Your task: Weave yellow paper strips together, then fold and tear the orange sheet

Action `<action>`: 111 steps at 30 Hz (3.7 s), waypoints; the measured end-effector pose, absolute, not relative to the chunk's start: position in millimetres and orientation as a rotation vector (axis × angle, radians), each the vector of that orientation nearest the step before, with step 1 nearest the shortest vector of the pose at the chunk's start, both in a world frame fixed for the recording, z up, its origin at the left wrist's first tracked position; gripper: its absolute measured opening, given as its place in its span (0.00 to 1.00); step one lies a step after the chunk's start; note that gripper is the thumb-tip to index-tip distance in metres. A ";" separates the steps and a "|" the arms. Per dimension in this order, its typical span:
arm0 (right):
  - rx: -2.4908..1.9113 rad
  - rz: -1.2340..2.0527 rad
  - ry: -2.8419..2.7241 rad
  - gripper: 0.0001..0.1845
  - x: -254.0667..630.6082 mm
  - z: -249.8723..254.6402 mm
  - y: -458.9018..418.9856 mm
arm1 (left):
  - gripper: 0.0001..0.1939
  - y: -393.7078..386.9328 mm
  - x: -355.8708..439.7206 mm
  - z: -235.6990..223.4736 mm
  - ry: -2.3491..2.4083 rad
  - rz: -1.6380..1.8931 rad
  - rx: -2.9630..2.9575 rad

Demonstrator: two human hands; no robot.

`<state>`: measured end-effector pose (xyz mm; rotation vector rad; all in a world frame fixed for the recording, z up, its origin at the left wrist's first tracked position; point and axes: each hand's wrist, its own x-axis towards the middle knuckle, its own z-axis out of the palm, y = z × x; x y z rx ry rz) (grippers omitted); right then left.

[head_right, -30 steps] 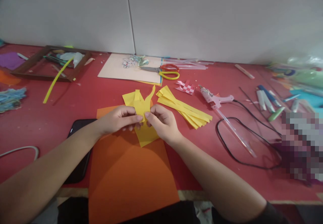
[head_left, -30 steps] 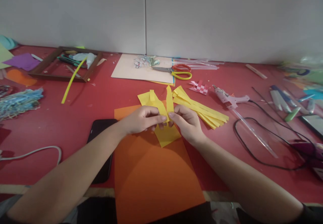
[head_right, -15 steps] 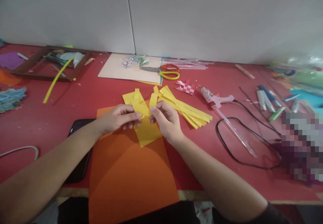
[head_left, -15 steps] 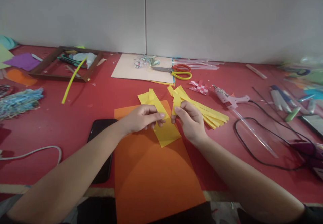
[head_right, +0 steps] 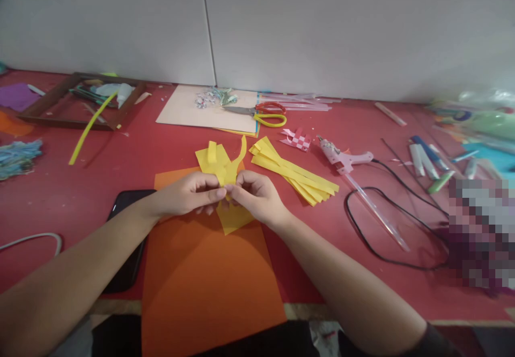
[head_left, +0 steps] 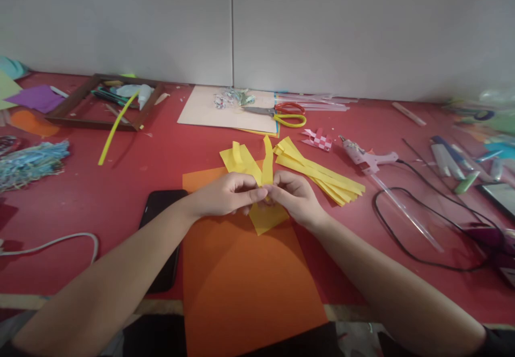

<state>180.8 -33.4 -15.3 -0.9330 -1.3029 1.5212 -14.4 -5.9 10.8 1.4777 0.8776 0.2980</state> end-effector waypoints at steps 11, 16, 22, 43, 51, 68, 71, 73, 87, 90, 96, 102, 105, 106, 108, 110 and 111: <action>-1.074 1.599 -1.223 0.20 182.7 -21.5 -30.4 | 0.15 -5.8 -10.2 14.3 0.745 0.137 1.487; -0.929 1.718 -0.973 0.13 183.6 -16.7 -30.1 | 0.14 -6.6 -10.0 15.5 0.687 -0.119 1.520; -0.786 2.003 -0.940 0.16 187.4 -8.3 -31.3 | 0.16 -4.7 -12.0 10.9 0.750 -0.168 1.488; -1.107 1.655 -1.126 0.20 189.3 -10.9 -23.8 | 0.10 -1.4 -18.9 18.9 0.825 -0.080 1.401; -0.921 1.577 -1.041 0.20 195.4 -10.3 -21.5 | 0.14 -3.0 -19.6 16.7 0.885 0.111 1.352; -1.021 1.273 -1.143 0.14 190.8 -16.3 -28.4 | 0.18 -4.3 -14.4 13.5 0.761 0.108 1.343; -0.996 1.270 -1.167 0.15 187.5 -15.1 -29.8 | 0.17 -5.4 -12.6 14.5 0.748 0.110 1.357; -0.986 1.273 -1.198 0.15 186.2 -14.4 -30.4 | 0.17 -6.2 -11.3 13.9 0.788 0.145 1.373; -1.032 1.360 -1.268 0.17 183.7 -12.1 -33.9 | 0.25 -7.7 -10.5 10.9 0.799 0.159 1.397; -1.037 1.359 -1.298 0.17 182.8 -13.4 -34.0 | 0.24 -10.6 -9.2 13.2 0.818 0.128 1.479; -1.026 1.664 -1.177 0.31 183.9 -10.1 -36.3 | 0.13 -11.1 -8.2 18.1 0.739 0.070 1.472; -0.940 1.735 -0.948 0.27 182.7 -9.5 -36.4 | 0.18 -10.8 -7.6 20.2 0.725 -0.021 1.494; -0.891 1.692 -0.849 0.21 185.3 -6.7 -33.5 | 0.18 -10.1 -6.7 18.4 0.742 -0.061 1.494; -0.881 1.691 -0.825 0.19 186.1 -5.1 -32.7 | 0.18 -9.9 -6.7 17.8 0.752 -0.077 1.481; -0.875 1.707 -0.799 0.18 186.0 -1.8 -31.9 | 0.18 -9.3 -7.1 17.1 0.776 -0.103 1.440; -0.889 1.743 -0.802 0.19 182.9 0.6 -32.2 | 0.18 -8.9 -7.8 16.7 0.786 -0.125 1.405; -0.903 1.758 -0.807 0.19 180.4 1.6 -32.7 | 0.19 -8.7 -8.1 16.5 0.783 -0.134 1.395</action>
